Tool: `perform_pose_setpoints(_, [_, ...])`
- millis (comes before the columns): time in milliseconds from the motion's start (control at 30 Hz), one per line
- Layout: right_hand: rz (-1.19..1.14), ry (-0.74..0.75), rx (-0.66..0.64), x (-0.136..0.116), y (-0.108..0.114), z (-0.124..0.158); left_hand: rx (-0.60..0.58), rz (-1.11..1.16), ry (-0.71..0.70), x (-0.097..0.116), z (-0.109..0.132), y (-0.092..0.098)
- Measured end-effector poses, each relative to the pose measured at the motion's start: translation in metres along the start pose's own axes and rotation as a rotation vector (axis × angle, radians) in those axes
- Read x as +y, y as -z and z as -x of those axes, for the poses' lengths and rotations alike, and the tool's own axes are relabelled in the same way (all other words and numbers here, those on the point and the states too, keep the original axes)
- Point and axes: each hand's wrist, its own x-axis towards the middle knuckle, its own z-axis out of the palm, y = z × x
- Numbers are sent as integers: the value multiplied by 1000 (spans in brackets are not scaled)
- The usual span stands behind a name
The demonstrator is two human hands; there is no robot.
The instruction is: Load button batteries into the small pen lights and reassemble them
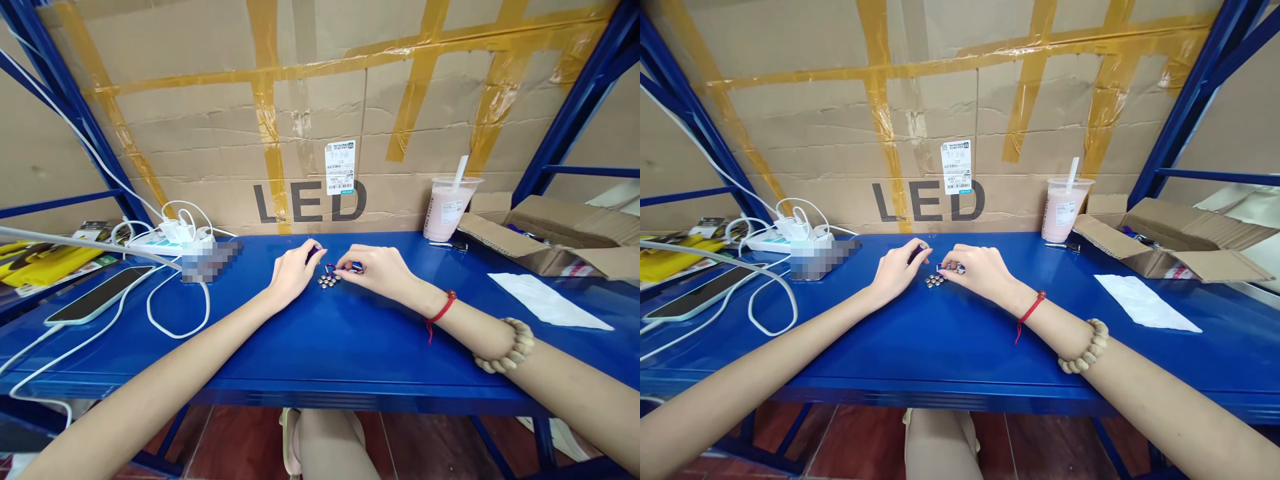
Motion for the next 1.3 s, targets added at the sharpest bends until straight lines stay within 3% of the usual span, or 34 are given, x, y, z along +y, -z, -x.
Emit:
perform_pose_setpoints(133, [38, 14, -192, 2, -2, 1, -17, -10, -33, -1, 0, -1])
perform_pose_setpoints(267, [57, 22, -261, 5, -4, 2, -31, -34, -76, 0, 0, -2])
perform_pose_setpoints(533, [64, 13, -273, 6, -6, 1, -40, -35, -127, 1, 1, -2])
perform_pose_setpoints(1300, [-74, -44, -252, 2, -5, 0, -94, 2, -100, 5, 3, -1])
